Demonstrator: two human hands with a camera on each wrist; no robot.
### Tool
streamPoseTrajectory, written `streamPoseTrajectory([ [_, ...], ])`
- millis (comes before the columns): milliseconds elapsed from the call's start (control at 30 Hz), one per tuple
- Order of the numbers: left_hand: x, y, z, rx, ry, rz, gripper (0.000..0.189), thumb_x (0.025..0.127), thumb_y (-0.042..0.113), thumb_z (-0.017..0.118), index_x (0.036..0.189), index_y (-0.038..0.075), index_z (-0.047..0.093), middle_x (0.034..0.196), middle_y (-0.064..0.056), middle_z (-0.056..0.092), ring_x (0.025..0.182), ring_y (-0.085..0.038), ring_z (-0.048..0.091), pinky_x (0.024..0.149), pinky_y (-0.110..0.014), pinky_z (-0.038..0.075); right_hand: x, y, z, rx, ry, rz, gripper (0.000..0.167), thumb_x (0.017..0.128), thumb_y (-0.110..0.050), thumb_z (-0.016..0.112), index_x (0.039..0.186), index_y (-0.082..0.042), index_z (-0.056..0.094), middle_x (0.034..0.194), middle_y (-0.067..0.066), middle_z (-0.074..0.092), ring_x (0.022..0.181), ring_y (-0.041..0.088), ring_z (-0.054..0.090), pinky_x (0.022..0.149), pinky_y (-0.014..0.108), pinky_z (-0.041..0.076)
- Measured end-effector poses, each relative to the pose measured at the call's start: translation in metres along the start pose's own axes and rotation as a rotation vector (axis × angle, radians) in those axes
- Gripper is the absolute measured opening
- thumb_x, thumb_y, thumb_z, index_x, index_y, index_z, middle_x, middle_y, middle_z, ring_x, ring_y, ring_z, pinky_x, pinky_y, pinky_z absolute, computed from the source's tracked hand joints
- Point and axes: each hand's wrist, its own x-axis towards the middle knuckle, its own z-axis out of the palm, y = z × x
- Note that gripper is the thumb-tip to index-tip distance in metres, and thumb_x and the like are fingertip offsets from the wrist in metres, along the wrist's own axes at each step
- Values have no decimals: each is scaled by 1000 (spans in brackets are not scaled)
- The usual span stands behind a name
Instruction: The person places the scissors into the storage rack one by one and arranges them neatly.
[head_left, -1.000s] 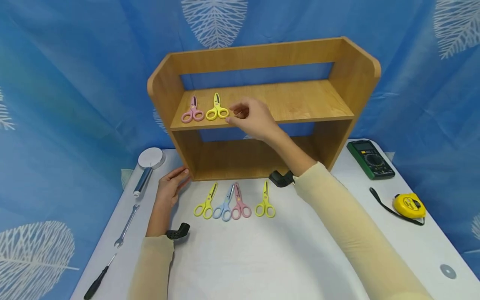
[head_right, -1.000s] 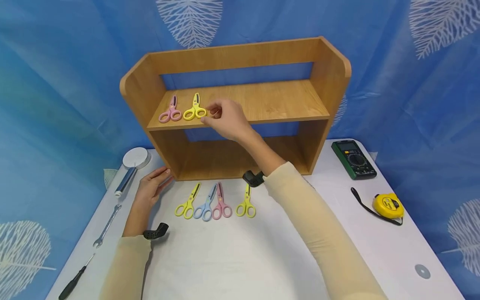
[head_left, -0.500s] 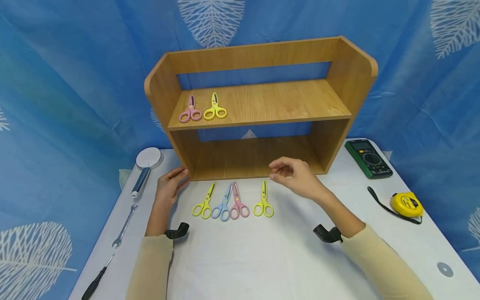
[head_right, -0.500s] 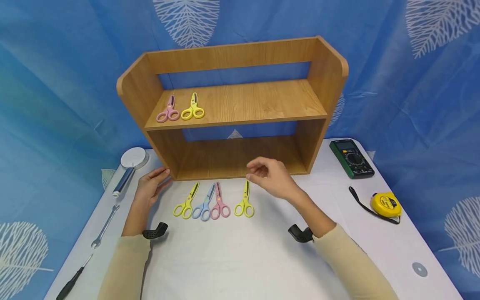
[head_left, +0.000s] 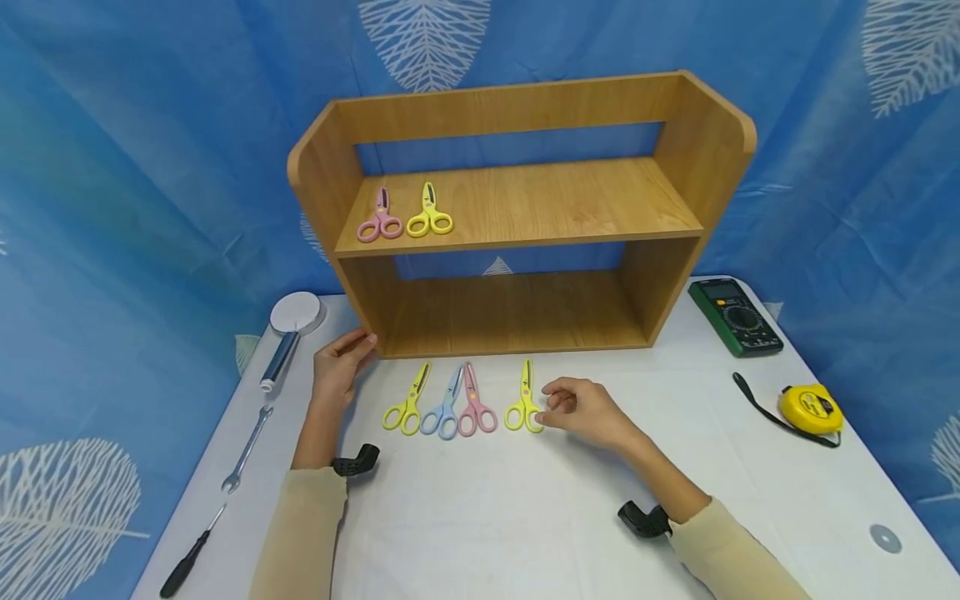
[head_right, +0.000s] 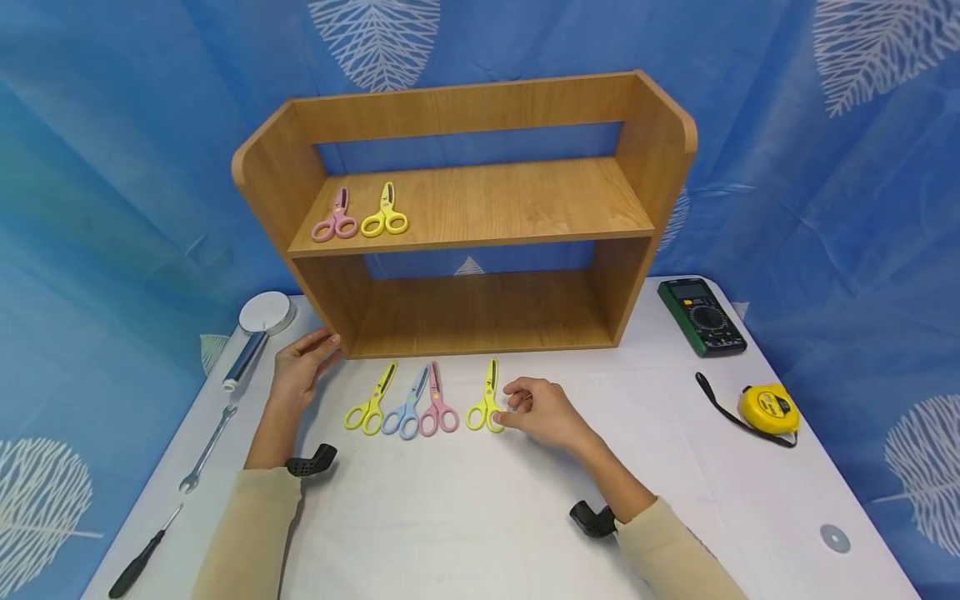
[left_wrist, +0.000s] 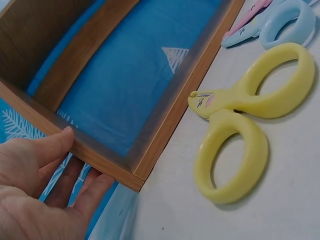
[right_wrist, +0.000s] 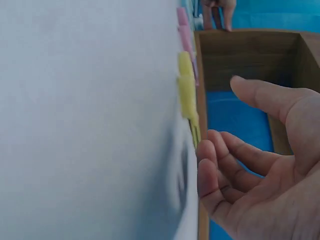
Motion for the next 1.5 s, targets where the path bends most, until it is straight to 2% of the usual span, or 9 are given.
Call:
streamPoseTrajectory([
  [133,0,0,0,-3,23,13,47,93,12,78,136,3,65,116,-1,69,111,-16,70,102,-34,59,4,2,13,-54,-24,-23,48,81,-26,90,117,-2,69,99,4,67,86,15,55,71,22,47],
  [300,0,-1,1,-12,34,29,45,92,11,78,134,1,66,108,4,70,104,-13,71,102,-35,60,9,2,23,-171,22,-31,48,74,-24,94,111,-5,70,92,0,62,78,14,49,66,22,43],
  [433,1,-2,1,-24,30,21,45,92,10,78,134,-1,65,104,6,70,101,-11,71,102,-34,60,9,0,27,-238,51,-8,42,75,-23,93,106,-7,70,90,-1,62,77,13,50,68,25,45],
  [600,1,-4,2,-15,23,15,46,93,11,78,135,0,64,107,4,69,103,-11,70,103,-34,59,7,0,25,-176,85,22,35,78,-18,89,106,-6,71,91,1,66,78,12,56,69,24,49],
  [800,0,-3,2,-16,18,16,47,93,13,78,135,0,64,109,2,69,104,-12,70,104,-35,59,1,4,16,17,96,36,35,84,-10,81,116,-1,69,86,2,73,73,12,66,59,23,54],
  [967,0,-3,2,-15,31,11,47,93,13,79,136,1,65,110,2,69,105,-12,70,104,-34,59,-7,-2,4,66,110,61,37,85,-13,82,120,-4,70,88,2,75,78,13,69,62,25,56],
  [1233,-1,-5,2,-12,45,4,46,92,14,79,135,3,66,112,1,68,107,-13,70,102,-32,60,-30,-51,-35,128,105,-28,42,88,-17,83,125,-5,69,93,7,75,84,20,70,72,25,62],
  [1400,-1,-4,2,-11,39,3,47,93,15,79,136,3,65,112,1,68,110,-15,69,103,-32,59,-36,-92,-63,156,127,-139,41,90,-19,82,127,-8,68,97,7,75,86,23,71,75,24,63],
  [1500,-1,-4,2,-5,37,6,48,93,16,79,137,3,65,113,1,68,112,-16,69,104,-33,59,-31,-119,-79,148,165,-220,41,92,-21,80,129,-9,67,100,8,75,90,22,71,77,23,63],
])
